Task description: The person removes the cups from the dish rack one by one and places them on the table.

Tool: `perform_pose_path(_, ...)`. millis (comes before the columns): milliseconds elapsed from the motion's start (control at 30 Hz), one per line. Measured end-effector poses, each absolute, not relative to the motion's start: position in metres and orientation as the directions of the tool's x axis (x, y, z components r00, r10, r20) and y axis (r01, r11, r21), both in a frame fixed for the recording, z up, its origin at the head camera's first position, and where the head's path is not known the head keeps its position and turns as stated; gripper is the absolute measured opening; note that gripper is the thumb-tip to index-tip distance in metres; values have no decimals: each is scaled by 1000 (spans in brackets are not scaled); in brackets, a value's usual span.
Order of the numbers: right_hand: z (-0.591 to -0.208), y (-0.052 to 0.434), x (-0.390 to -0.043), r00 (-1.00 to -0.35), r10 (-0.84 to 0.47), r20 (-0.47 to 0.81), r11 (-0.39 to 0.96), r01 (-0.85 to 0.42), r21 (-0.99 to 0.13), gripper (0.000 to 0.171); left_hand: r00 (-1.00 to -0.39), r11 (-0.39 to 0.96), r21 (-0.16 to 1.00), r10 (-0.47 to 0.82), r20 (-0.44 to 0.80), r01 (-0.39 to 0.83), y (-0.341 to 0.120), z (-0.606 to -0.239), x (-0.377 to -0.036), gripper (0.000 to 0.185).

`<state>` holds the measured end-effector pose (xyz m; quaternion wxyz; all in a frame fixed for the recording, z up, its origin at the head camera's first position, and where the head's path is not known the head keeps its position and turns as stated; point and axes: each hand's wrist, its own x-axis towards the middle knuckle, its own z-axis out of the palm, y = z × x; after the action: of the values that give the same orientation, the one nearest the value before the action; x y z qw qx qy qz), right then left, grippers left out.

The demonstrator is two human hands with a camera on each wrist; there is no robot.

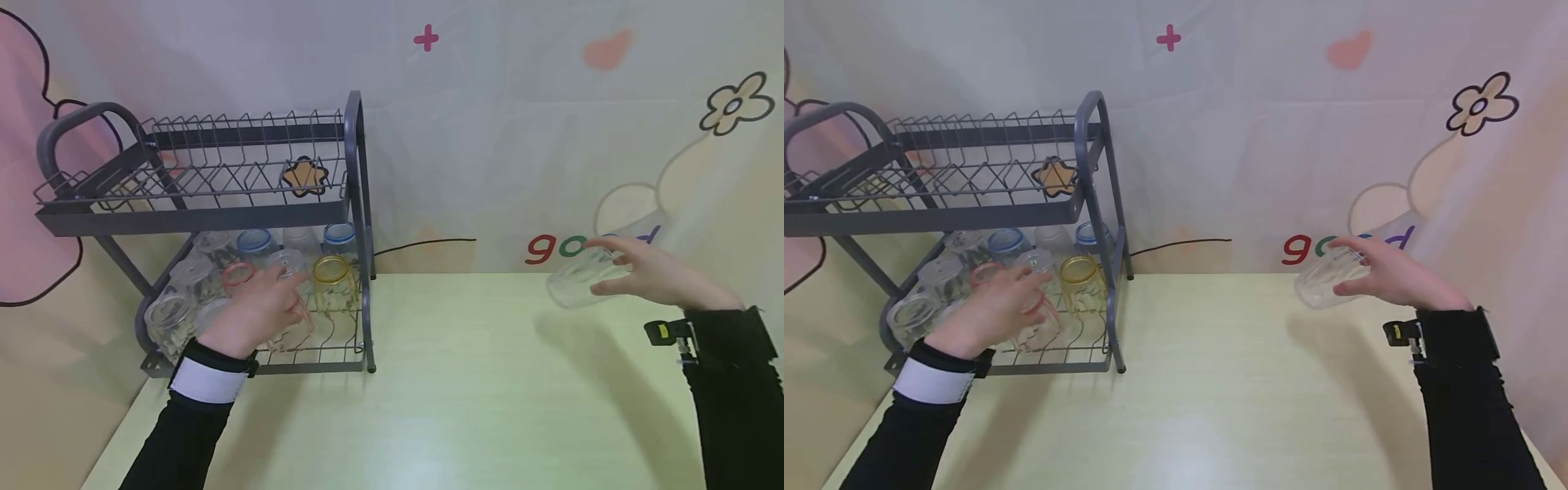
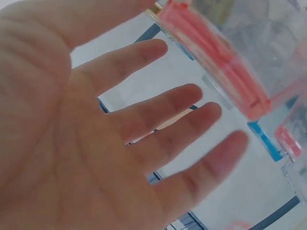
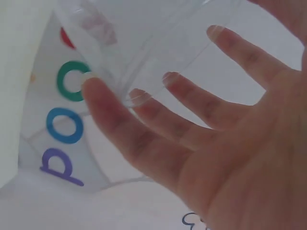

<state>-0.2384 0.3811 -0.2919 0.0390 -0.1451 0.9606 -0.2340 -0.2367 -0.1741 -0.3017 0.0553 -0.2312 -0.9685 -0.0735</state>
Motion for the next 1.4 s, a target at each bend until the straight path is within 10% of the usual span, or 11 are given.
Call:
perform_pose_path(700,-322,395,-301,-944,-277,-179,931,-218,-293,77,-917,926,188,359,-176,326,-181,-294,-249,74)
perform_pose_path(1400,-351,418,-313,-963,-135,-235,961,-69,-267,80,-918,938,197,325,-227,284,-180,-298,-260,66)
